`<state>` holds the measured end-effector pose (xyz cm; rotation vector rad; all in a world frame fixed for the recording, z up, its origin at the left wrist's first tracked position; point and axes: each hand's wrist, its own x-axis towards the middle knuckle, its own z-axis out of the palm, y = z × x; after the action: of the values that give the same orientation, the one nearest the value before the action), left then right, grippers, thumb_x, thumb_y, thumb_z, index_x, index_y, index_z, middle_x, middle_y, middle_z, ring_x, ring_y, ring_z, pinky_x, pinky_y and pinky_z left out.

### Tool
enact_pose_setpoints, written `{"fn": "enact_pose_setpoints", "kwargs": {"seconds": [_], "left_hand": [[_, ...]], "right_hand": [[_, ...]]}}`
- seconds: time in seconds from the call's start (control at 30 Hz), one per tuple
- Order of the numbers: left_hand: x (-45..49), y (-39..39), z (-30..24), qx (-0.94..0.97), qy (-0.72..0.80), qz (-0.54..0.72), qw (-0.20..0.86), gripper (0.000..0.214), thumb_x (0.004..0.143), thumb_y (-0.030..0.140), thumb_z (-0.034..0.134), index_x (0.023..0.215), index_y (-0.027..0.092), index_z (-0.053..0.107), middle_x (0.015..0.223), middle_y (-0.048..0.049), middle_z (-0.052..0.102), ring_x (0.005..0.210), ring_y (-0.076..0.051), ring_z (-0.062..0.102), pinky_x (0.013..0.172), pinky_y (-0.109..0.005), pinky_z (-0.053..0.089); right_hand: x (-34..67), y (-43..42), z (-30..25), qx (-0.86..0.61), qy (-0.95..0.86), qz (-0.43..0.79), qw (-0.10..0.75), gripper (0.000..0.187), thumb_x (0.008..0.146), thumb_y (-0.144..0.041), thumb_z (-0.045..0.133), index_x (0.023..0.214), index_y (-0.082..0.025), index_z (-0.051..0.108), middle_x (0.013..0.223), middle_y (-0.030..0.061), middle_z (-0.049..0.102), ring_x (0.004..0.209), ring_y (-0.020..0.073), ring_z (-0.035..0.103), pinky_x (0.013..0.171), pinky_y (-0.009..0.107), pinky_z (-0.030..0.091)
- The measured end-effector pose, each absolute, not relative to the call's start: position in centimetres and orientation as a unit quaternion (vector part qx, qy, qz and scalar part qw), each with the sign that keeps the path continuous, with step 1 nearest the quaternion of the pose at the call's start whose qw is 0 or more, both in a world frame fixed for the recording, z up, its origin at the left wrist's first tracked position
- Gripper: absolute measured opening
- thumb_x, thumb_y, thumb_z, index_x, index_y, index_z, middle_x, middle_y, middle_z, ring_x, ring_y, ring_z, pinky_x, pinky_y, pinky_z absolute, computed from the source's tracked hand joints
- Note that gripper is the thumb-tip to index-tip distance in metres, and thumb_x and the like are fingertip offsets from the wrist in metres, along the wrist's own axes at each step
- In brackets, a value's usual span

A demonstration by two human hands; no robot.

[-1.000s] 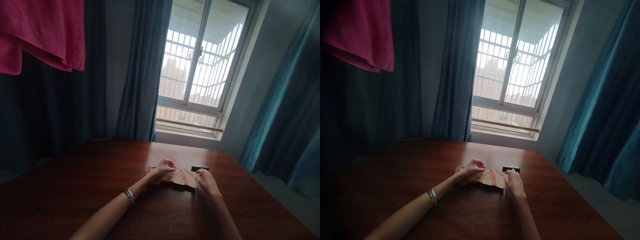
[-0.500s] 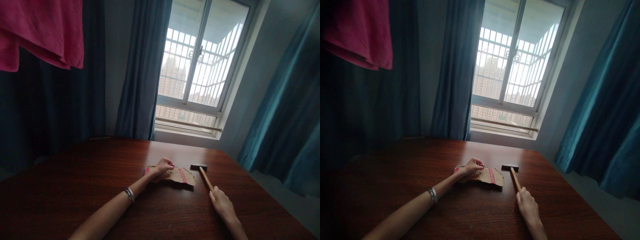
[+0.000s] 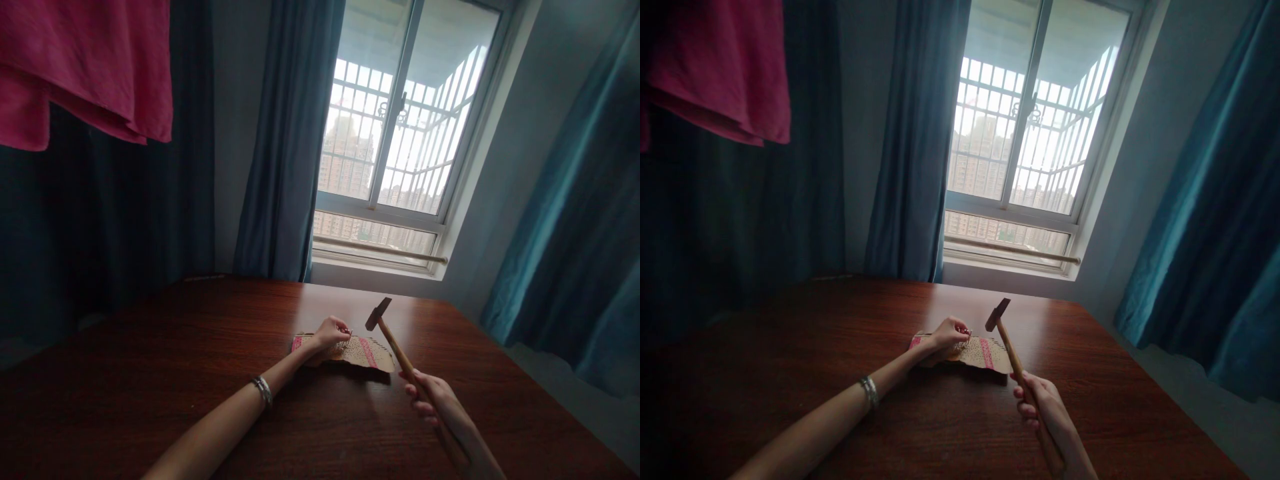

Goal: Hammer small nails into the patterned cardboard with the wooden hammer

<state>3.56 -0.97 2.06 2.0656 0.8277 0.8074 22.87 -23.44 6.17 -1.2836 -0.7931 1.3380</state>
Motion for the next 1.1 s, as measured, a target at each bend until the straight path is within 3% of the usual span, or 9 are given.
{"fn": "enact_pose_setpoints", "kwargs": {"seconds": [0.23,1.1], "left_hand": [[3.6,-0.6,1.6,0.813,0.328,0.321,0.359,0.025,0.058,0.024,0.059,0.072,0.007,0.07,0.062,-0.0048,0.064,0.059,-0.015,0.054,0.051,-0.021,0.035],[3.6,-0.5,1.4,0.813,0.333,0.315,0.359,0.024,0.057,0.024,0.06,0.072,0.008,0.07,0.06,-0.0034,0.063,0.057,-0.013,0.053,0.05,-0.02,0.033]], "right_hand": [[20.6,-23.3,7.9,-0.507,-0.332,0.604,0.517,0.038,0.063,-0.044,0.066,0.084,-0.014,0.059,0.058,-0.0039,0.048,0.032,-0.0002,0.03,0.027,0.013,0.02],[19.7,-23.2,8.7,-0.524,-0.372,0.582,0.499,0.037,0.063,-0.048,0.064,0.074,-0.015,0.053,0.058,-0.0042,0.048,0.033,-0.0002,0.031,0.028,0.013,0.019]]}}
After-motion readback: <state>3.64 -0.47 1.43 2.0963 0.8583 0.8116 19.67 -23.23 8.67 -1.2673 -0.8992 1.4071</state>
